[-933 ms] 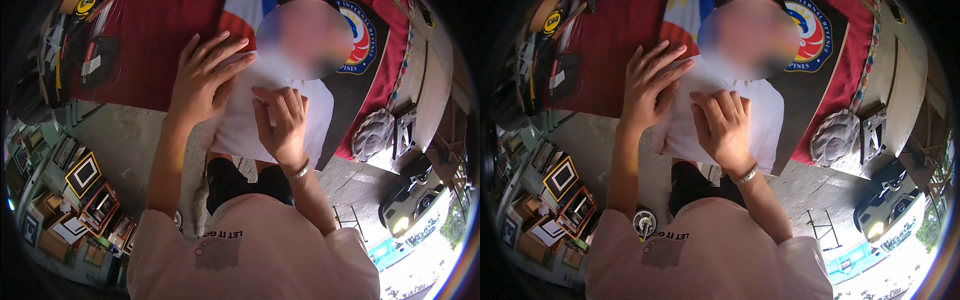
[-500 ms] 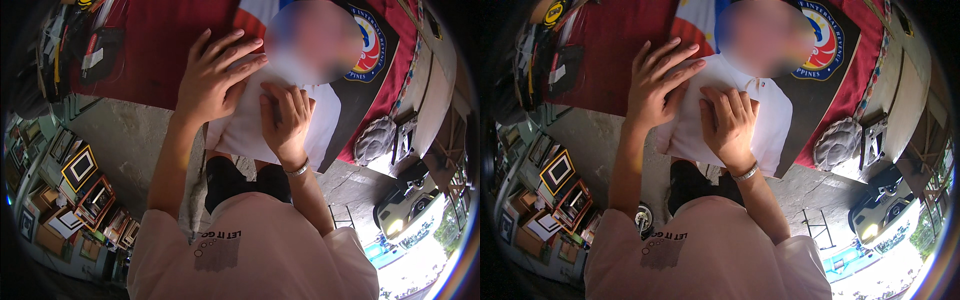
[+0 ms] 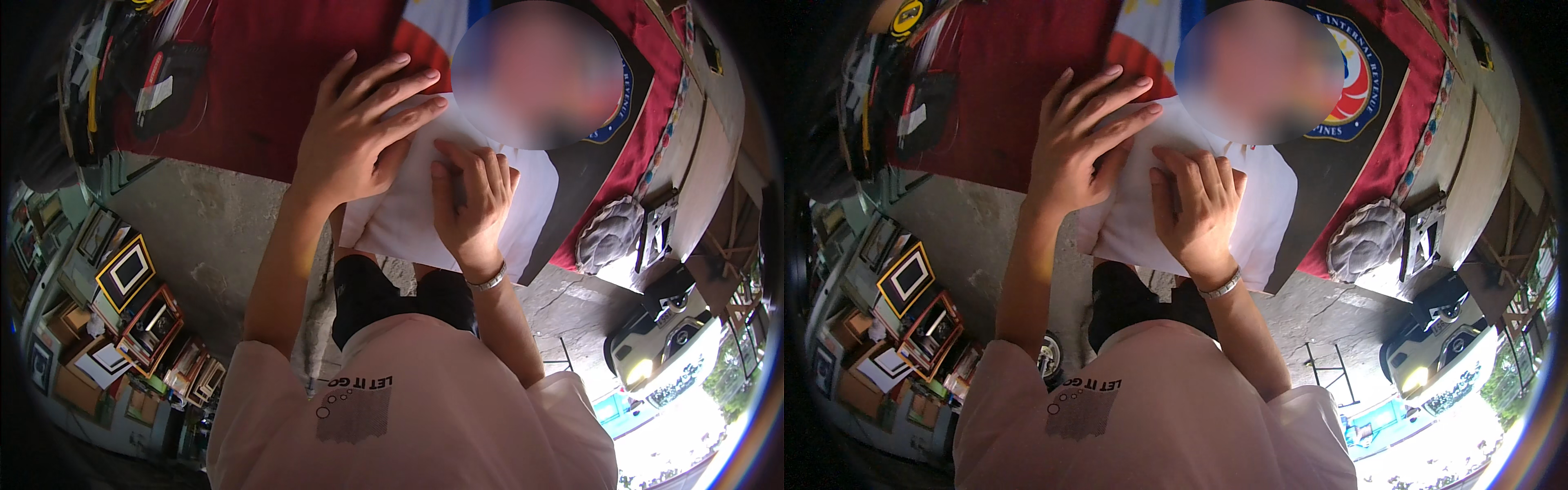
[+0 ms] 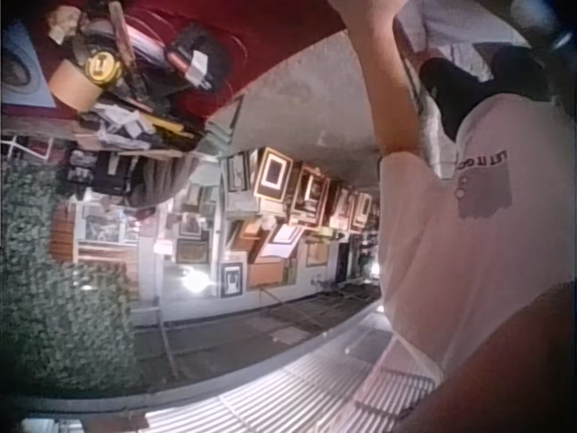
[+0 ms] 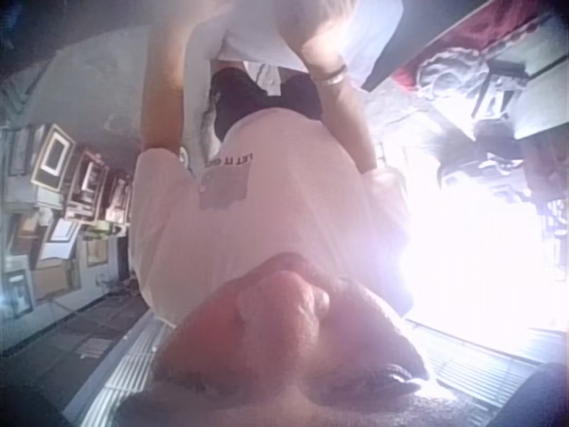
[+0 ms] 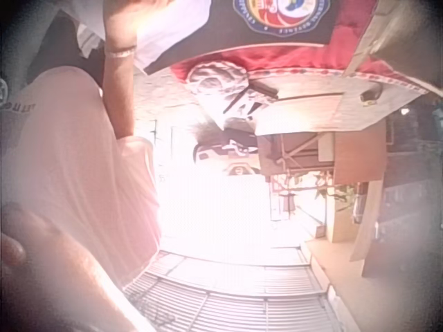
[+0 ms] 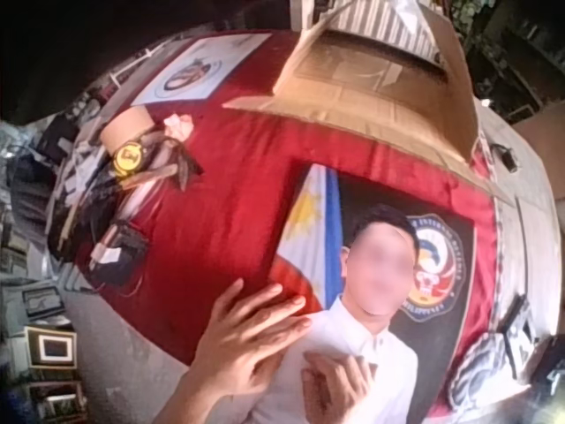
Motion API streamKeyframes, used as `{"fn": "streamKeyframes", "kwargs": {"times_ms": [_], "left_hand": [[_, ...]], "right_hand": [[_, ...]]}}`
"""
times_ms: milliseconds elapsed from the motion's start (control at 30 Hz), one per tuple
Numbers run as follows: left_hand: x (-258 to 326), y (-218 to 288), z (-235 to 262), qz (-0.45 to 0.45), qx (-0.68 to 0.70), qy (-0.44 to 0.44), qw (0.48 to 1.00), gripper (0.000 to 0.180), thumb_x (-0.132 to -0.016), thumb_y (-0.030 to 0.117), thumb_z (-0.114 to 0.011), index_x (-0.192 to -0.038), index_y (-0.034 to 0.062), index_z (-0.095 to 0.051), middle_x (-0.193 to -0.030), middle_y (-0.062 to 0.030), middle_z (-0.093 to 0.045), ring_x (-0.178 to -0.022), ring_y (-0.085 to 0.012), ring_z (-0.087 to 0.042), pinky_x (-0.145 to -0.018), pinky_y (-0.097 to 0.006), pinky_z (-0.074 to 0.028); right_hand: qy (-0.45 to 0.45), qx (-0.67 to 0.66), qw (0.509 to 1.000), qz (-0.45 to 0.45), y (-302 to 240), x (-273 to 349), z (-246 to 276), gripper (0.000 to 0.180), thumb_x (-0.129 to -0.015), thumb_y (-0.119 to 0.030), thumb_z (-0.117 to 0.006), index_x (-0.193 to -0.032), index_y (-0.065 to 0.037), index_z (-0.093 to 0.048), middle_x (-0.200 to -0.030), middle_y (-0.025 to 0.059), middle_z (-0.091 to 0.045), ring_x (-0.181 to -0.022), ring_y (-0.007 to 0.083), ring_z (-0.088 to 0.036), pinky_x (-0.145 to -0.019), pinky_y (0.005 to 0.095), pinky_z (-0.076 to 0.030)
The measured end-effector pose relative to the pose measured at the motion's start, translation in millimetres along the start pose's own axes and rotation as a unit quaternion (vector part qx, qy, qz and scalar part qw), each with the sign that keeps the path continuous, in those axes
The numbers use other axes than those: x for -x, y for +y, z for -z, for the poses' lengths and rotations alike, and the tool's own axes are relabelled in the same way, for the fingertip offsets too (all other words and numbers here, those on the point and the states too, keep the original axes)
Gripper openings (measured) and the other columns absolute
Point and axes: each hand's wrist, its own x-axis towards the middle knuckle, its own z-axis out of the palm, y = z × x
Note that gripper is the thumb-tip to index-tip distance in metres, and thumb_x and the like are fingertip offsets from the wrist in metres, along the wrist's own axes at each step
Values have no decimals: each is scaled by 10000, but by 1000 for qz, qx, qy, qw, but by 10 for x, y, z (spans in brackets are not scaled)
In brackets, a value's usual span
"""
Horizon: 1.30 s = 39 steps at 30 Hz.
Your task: The person assembles a picture frame by securing a backing board with a staple gun, then flips it to reveal a portrait. They wipe the glass with a cloth and place the frame on a table. The person then cuts a printed portrait with a utility knife and wipes it with a cloth.
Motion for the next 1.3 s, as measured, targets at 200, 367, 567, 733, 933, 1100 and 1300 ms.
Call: {"fn": "streamKeyframes", "kwargs": {"times_ms": [200,367,567,733,933,1100,1300], "left_hand": [[15,-1,-16,3,15,10,1000,504,-823,84,-668,-1286,283,-682,-1422,37,-589,-1356,-228,-491,-1189,-525,-236],[22,-9,-23,3,17,9,1000,509,-823,84,-673,-1290,285,-678,-1420,37,-590,-1357,-229,-491,-1189,-525,-238],[26,-12,-19,2,19,9,1000,510,-823,82,-672,-1291,286,-677,-1419,36,-590,-1358,-229,-489,-1189,-528,-241],[25,-17,-27,1,23,11,1000,511,-823,82,-673,-1291,286,-677,-1419,36,-590,-1359,-228,-488,-1185,-533,-250],[21,-20,-17,1,24,8,1000,517,-819,84,-677,-1294,286,-675,-1421,38,-588,-1358,-227,-487,-1184,-535,-251],[29,-22,-28,2,24,8,1000,525,-815,82,-680,-1296,290,-674,-1423,39,-587,-1355,-225,-490,-1184,-533,-251],[26,-20,-20,4,24,7,1000,529,-814,83,-677,-1299,292,-672,-1425,38,-586,-1360,-227,-485,-1186,-533,-247]], "right_hand": [[1,-12,1000,14,41,33,-3,235,-825,-125,-730,-1055,-140,-682,-847,13,-573,-763,204,-529,-721,351,-333],[1,-17,1000,-2,7,24,13,247,-825,-121,-731,-1067,-140,-684,-839,8,-573,-751,194,-529,-721,346,-332],[6,2,1000,12,13,25,-5,264,-826,-112,-726,-1085,-140,-687,-848,8,-579,-766,195,-537,-724,346,-335],[13,0,1000,8,-3,16,-13,256,-826,-108,-724,-1077,-136,-686,-853,7,-582,-777,195,-546,-731,346,-341],[11,7,1000,15,9,22,-21,252,-828,-112,-725,-1077,-137,-688,-857,5,-584,-780,194,-547,-732,346,-342],[10,6,1000,11,-1,17,-17,241,-834,-114,-723,-1071,-140,-687,-854,4,-585,-769,192,-542,-729,344,-336],[12,-21,1000,13,37,39,-24,244,-822,-131,-741,-1059,-140,-683,-832,4,-584,-760,189,-543,-726,344,-332]]}}
